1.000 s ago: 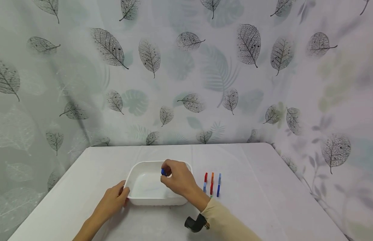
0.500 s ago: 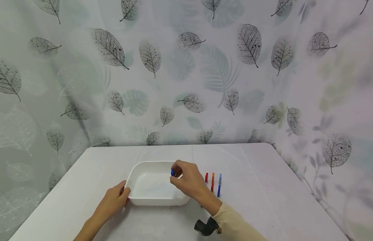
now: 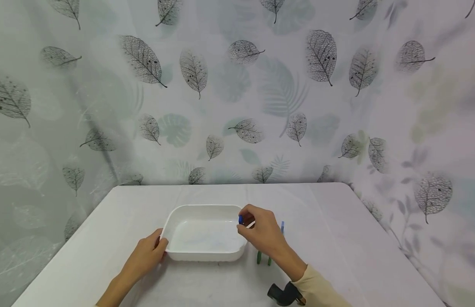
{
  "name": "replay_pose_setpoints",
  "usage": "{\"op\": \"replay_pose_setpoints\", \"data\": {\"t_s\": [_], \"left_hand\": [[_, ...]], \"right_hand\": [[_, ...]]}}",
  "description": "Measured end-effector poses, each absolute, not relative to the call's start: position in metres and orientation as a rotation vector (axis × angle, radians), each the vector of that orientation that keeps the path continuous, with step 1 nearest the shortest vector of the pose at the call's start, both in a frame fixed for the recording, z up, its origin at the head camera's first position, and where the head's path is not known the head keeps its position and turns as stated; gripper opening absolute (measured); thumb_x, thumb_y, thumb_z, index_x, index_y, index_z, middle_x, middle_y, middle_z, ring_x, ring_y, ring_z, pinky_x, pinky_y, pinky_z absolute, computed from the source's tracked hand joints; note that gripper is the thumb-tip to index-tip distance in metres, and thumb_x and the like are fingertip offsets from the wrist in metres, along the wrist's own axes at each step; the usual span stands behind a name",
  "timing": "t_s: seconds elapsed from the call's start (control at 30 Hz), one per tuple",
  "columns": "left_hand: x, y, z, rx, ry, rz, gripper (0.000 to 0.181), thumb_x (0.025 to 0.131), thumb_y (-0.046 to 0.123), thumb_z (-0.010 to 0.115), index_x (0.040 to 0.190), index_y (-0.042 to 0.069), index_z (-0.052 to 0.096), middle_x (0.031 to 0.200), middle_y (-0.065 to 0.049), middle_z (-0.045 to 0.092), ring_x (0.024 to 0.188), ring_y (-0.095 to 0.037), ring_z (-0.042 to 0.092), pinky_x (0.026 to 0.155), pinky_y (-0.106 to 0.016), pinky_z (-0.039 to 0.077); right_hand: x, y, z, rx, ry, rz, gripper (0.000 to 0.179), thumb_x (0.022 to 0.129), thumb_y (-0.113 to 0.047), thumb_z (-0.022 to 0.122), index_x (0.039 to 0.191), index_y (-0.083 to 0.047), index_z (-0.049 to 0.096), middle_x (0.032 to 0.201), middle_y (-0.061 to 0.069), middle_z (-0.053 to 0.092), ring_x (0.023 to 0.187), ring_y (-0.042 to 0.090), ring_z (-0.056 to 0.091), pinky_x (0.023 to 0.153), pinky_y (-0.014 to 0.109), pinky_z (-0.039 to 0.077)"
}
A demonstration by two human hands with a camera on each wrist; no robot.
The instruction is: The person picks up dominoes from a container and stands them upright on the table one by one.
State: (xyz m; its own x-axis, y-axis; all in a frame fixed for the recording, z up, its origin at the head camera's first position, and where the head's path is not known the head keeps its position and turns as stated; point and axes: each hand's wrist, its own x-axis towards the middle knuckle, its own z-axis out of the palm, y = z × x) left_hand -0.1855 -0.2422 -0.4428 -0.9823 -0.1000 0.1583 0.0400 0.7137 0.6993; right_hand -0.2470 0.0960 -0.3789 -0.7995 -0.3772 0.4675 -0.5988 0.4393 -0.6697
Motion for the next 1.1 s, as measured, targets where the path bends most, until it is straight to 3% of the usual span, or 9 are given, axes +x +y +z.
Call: {"op": "replay_pose_setpoints", "data": {"t_s": [0.1, 0.33, 0.53, 1.1], "left_hand": [[-0.186, -0.241, -0.443, 0.046, -2.736, -1.111, 0.023, 0.103, 0.012, 0.051, 0.119, -0.001, 0.062, 0.063, 0.003, 0.055, 0.054, -0.015, 0.051, 0.047, -0.028, 0.041], [-0.187, -0.241, -0.442, 0.044, -2.739, -1.105, 0.043, 0.102, 0.012, 0.05, 0.141, -0.006, 0.053, 0.064, 0.003, 0.056, 0.054, -0.015, 0.051, 0.048, -0.029, 0.042], [-0.187, -0.241, -0.442, 0.047, -2.738, -1.114, 0.044, 0.102, 0.012, 0.05, 0.142, -0.006, 0.052, 0.064, 0.003, 0.055, 0.054, -0.014, 0.051, 0.048, -0.029, 0.041], [-0.185, -0.24, -0.44, 0.055, -2.75, -1.125, 0.044, 0.102, 0.013, 0.05, 0.142, -0.005, 0.052, 0.065, 0.002, 0.056, 0.055, -0.015, 0.051, 0.049, -0.029, 0.041]], "right_hand": [[-0.246, 0.106, -0.378, 0.802, -2.473, 1.275, 0.022, 0.084, -0.001, 0.081, 0.1, -0.011, 0.072, 0.089, -0.006, 0.071, 0.082, 0.012, 0.067, 0.073, 0.035, 0.058], [-0.242, 0.124, -0.38, 0.751, -2.489, 1.299, 0.02, 0.085, -0.002, 0.081, 0.1, -0.011, 0.072, 0.089, -0.007, 0.07, 0.081, 0.011, 0.067, 0.073, 0.031, 0.058], [-0.237, 0.135, -0.386, 0.704, -2.531, 1.304, 0.02, 0.085, -0.002, 0.081, 0.099, -0.012, 0.071, 0.087, -0.008, 0.068, 0.08, 0.009, 0.066, 0.073, 0.026, 0.057], [-0.22, 0.169, -0.405, 0.576, -2.601, 1.317, 0.02, 0.084, -0.003, 0.083, 0.099, -0.009, 0.07, 0.087, -0.009, 0.069, 0.08, 0.009, 0.066, 0.073, 0.027, 0.057]]}}
